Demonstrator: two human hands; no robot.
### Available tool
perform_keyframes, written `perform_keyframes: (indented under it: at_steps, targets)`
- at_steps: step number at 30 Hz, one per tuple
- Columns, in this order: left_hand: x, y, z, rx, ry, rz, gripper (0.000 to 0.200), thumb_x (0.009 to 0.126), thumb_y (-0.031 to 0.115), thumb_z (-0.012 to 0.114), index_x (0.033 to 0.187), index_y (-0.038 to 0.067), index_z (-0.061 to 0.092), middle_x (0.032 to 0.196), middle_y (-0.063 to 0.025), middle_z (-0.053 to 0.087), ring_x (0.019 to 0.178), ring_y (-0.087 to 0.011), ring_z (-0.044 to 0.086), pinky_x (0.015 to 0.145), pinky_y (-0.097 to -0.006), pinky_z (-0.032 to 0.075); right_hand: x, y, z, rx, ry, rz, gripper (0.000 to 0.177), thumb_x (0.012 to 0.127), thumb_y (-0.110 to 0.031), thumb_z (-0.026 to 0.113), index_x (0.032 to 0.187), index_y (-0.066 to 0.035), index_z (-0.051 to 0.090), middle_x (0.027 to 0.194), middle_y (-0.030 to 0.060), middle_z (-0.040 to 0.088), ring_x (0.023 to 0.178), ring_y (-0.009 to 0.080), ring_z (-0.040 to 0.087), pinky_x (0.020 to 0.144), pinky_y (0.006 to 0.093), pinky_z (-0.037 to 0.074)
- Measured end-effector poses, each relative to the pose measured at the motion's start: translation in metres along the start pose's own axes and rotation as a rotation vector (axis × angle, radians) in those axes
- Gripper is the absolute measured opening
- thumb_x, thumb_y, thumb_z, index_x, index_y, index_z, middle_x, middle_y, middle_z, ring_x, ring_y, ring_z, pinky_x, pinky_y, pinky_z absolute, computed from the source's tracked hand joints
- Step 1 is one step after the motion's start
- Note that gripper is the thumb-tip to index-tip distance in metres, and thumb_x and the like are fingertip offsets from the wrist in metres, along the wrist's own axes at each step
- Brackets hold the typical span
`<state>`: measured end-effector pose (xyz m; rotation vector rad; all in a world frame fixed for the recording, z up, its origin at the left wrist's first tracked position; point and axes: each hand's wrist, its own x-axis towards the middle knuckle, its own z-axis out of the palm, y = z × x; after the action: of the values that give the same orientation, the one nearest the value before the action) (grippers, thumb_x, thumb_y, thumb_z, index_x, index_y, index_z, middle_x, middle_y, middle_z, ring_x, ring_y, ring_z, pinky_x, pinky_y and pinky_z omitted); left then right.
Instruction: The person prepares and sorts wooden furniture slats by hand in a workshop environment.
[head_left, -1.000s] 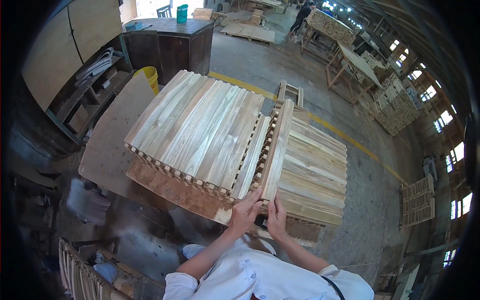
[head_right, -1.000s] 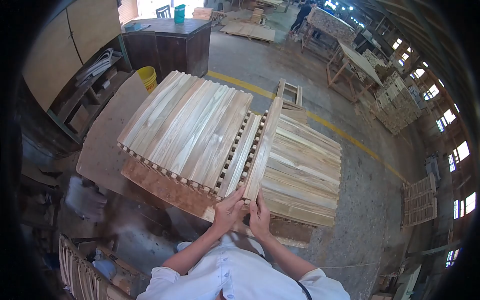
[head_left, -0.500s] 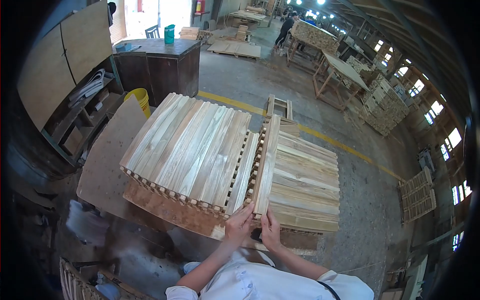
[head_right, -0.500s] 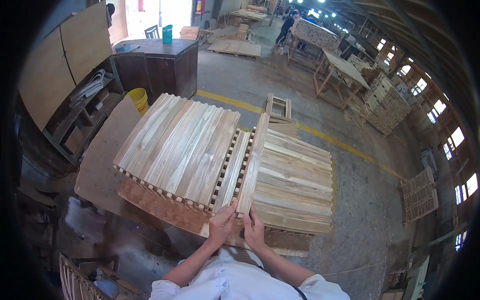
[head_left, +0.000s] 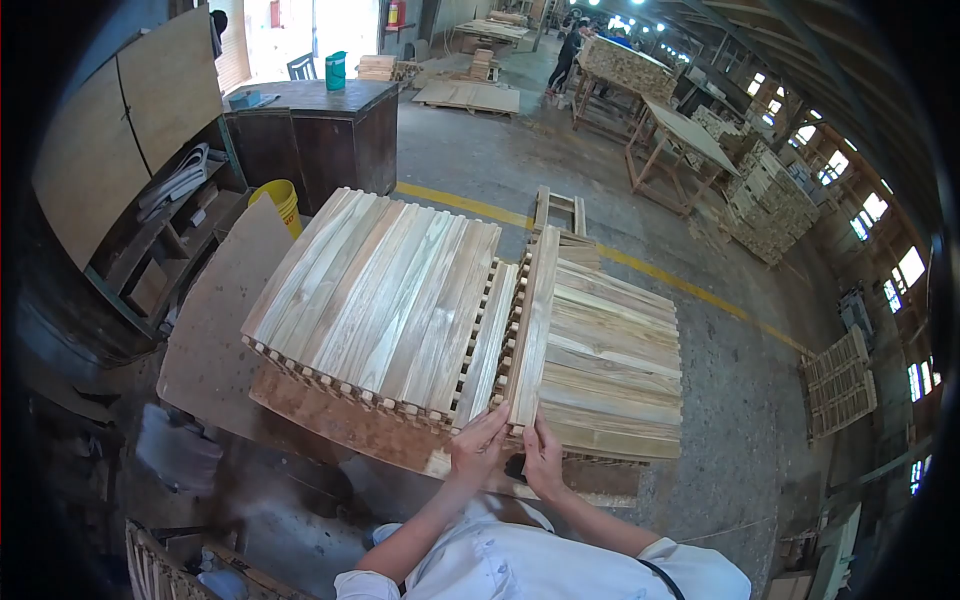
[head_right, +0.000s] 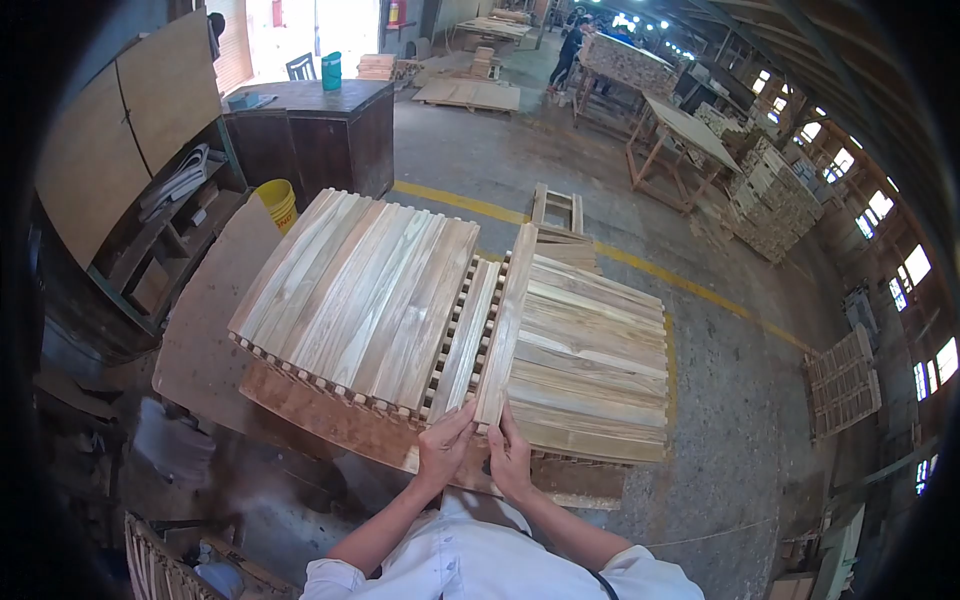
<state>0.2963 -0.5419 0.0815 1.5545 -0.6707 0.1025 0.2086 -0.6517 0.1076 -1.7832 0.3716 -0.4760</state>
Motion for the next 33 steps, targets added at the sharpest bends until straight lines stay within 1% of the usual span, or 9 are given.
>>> perform_keyframes:
  at_steps: [6,9,12,18,21,24,27,30,33]
  targets:
    - [-0.001,0.009,-0.002,-0.065,-0.006,-0.087,0.034,0.090,0.001,0.070,0.124,0.002,0.070,0.119,-0.0131,0.073,0.110,-0.0279,0.071,0.102,-0.0373,0.053,0.001,-0.007,0.000,0.061,-0.005,0.015,0.056,0.105,-0.013,0.048,0.154,0.008,0.030,0.154,0.0218,0.045,0.141,0.0238,0.044,0.116,0.0326,0.033]
    - [-0.004,0.003,-0.001,-0.038,-0.017,-0.076,0.034,0.091,0.001,0.070,0.125,0.002,0.069,0.121,-0.0136,0.072,0.112,-0.0276,0.070,0.101,-0.0365,0.053,0.000,0.000,0.001,0.051,0.000,0.008,0.056,0.105,-0.013,0.048,0.154,0.008,0.029,0.154,0.0216,0.044,0.141,0.0236,0.044,0.115,0.0323,0.033]
    - [-0.003,0.003,-0.002,-0.010,-0.029,-0.025,0.036,0.093,-0.002,0.066,0.129,0.001,0.067,0.122,-0.0204,0.070,0.112,-0.0234,0.070,0.092,-0.0312,0.055,0.000,0.000,0.000,0.023,-0.003,-0.003,0.057,0.106,-0.015,0.048,0.155,0.007,0.029,0.155,0.0216,0.044,0.141,0.0242,0.043,0.115,0.0326,0.033]
    - [-0.004,0.006,-0.001,-0.041,-0.027,-0.067,0.036,0.094,-0.002,0.066,0.129,0.001,0.066,0.122,-0.0209,0.070,0.111,-0.0224,0.070,0.090,-0.0306,0.055,0.000,0.001,0.000,-0.050,-0.007,-0.010,0.058,0.106,-0.020,0.047,0.155,0.006,0.029,0.153,0.0229,0.045,0.140,0.0271,0.046,0.114,0.0336,0.035]
    - [-0.006,0.000,0.000,-0.046,-0.025,-0.058,0.036,0.094,-0.002,0.066,0.130,0.001,0.066,0.122,-0.0207,0.070,0.111,-0.0219,0.070,0.090,-0.0304,0.056,-0.001,-0.006,0.002,-0.079,0.015,-0.033,0.052,0.108,-0.019,0.043,0.152,0.008,0.035,0.149,0.0212,0.050,0.139,0.0244,0.045,0.116,0.0331,0.032]
    - [-0.007,0.001,0.001,-0.051,-0.015,-0.077,0.036,0.092,0.000,0.068,0.128,0.003,0.068,0.120,-0.0156,0.072,0.110,-0.0258,0.071,0.091,-0.0333,0.057,-0.001,-0.008,0.001,-0.064,-0.008,-0.027,0.053,0.108,-0.019,0.043,0.152,0.008,0.033,0.153,0.0207,0.046,0.141,0.0254,0.044,0.116,0.0336,0.032]
    - [-0.003,0.009,-0.005,-0.055,-0.036,-0.061,0.036,0.092,0.003,0.069,0.128,0.003,0.068,0.120,-0.0147,0.073,0.109,-0.0255,0.072,0.089,-0.0322,0.057,-0.001,-0.009,0.000,0.122,-0.031,0.065,0.057,0.107,-0.022,0.047,0.154,0.005,0.032,0.159,0.0200,0.037,0.145,0.0277,0.038,0.118,0.0356,0.030]
    - [0.021,0.050,-0.040,-0.001,-0.001,-0.060,0.035,0.093,0.007,0.070,0.127,0.004,0.069,0.117,-0.0141,0.074,0.105,-0.0243,0.073,0.087,-0.0306,0.057,0.008,-0.042,-0.008,-0.159,0.165,-0.137,0.062,0.101,-0.022,0.057,0.154,0.003,0.035,0.157,0.0262,0.038,0.145,0.0350,0.039,0.117,0.0416,0.031]
    - [0.076,0.072,-0.089,0.169,0.110,-0.032,0.031,0.095,0.013,0.069,0.124,0.003,0.070,0.112,-0.0138,0.075,0.101,-0.0224,0.074,0.086,-0.0327,0.057,0.029,-0.081,-0.008,-0.350,0.036,-0.565,0.075,0.094,-0.026,0.071,0.156,-0.003,0.035,0.163,0.0221,0.028,0.152,0.0364,0.024,0.123,0.0456,0.020]
